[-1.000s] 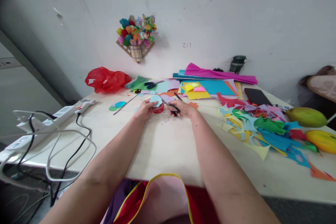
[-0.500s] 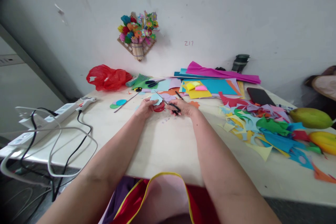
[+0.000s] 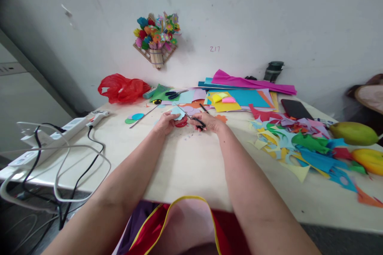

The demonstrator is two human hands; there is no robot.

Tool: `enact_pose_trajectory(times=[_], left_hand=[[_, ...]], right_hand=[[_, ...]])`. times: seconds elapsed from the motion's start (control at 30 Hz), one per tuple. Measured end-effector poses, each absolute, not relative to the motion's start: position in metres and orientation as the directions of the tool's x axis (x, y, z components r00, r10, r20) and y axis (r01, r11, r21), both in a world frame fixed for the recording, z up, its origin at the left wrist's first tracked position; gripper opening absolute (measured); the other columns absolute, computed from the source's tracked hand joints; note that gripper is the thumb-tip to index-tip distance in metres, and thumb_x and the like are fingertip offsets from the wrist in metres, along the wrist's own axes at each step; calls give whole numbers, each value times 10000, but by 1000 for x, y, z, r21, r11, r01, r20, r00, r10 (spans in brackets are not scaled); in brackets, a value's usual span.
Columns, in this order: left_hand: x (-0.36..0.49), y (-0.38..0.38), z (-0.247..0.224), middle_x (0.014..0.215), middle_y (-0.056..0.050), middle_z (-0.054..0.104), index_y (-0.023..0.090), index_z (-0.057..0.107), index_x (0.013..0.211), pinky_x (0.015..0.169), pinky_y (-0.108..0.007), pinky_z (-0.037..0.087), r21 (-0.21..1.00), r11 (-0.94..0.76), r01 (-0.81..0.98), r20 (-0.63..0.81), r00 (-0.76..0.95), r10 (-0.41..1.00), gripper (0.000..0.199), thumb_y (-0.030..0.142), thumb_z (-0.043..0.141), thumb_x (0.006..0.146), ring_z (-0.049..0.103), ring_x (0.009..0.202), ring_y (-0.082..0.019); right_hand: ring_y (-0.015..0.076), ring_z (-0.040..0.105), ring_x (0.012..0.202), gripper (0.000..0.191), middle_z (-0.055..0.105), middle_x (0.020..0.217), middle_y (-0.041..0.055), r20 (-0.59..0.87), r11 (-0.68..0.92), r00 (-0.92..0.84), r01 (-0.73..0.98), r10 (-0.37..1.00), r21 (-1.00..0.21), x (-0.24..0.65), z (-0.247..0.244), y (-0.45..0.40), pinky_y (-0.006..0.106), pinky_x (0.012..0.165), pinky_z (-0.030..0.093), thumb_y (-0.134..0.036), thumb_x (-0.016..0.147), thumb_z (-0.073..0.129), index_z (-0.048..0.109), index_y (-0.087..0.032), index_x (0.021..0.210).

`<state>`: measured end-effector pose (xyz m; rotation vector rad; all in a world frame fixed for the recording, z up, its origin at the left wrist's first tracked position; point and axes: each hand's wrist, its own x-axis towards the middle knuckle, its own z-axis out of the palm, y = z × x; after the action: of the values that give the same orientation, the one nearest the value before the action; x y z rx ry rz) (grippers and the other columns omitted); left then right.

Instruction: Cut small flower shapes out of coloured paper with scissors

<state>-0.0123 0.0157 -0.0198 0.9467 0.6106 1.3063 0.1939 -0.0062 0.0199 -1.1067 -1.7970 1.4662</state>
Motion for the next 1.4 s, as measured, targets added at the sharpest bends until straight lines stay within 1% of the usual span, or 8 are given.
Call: enact_pose_trajectory(times=[0.27,0.43,0.7,0.83,1.03,1.17,1.27,1.4], left_hand=[[-12,15,-19,834,-74,728,121,672,801,867,-404,593,851,-5,-526,124,192,973,279,97,851,588,725,790,-204],[-12,17,-21,807,-56,721,124,668,785,848,-390,598,844,-13,-536,130,180,975,297,106,861,561,720,774,-192],[-15,19,-24,840,-46,730,148,644,844,874,-391,601,854,-26,-519,150,199,968,335,129,863,592,743,846,-209],[-14,19,-23,830,-45,729,152,641,844,858,-396,607,853,-19,-521,139,193,971,345,121,862,582,746,846,-220],[-14,18,-22,824,-60,726,130,661,803,850,-398,607,849,-17,-527,124,168,978,305,108,857,570,733,816,-214],[-14,17,-21,840,-72,740,136,673,819,840,-407,611,852,-12,-524,118,171,978,317,119,860,563,735,832,-232],[-14,17,-21,848,-72,743,134,670,843,865,-404,608,854,-11,-519,127,188,974,320,133,859,586,742,834,-225],[-14,16,-21,866,-78,753,132,671,861,878,-398,607,854,-6,-520,135,209,968,327,139,862,596,746,849,-228]], right_hand=[[74,510,433,241,627,575,5,-61,81,-502,256,862,-963,193,19,-5,169,328,255,-277,812,756,581,-179,677],[75,523,449,250,642,601,15,-57,84,-513,249,857,-965,194,19,-7,170,343,276,-302,819,758,584,-178,689],[81,503,433,267,617,554,0,-54,92,-513,255,857,-963,193,18,-5,184,331,251,-328,777,775,569,-193,675],[81,509,422,236,611,545,-10,-61,82,-500,259,864,-962,192,18,-4,181,331,240,-315,754,751,567,-187,681],[72,507,417,171,614,548,-10,-60,84,-479,275,876,-958,192,18,-5,169,336,246,-249,740,733,584,-183,688],[75,503,417,165,618,539,-10,-57,85,-479,270,876,-959,192,17,-3,170,327,243,-238,739,746,593,-193,695],[79,509,413,162,628,542,-7,-68,73,-477,271,876,-960,192,16,-3,176,323,239,-239,747,740,590,-192,706],[78,510,405,210,627,546,-12,-58,79,-463,271,884,-959,191,18,-5,173,320,235,-276,751,759,572,-187,717]])
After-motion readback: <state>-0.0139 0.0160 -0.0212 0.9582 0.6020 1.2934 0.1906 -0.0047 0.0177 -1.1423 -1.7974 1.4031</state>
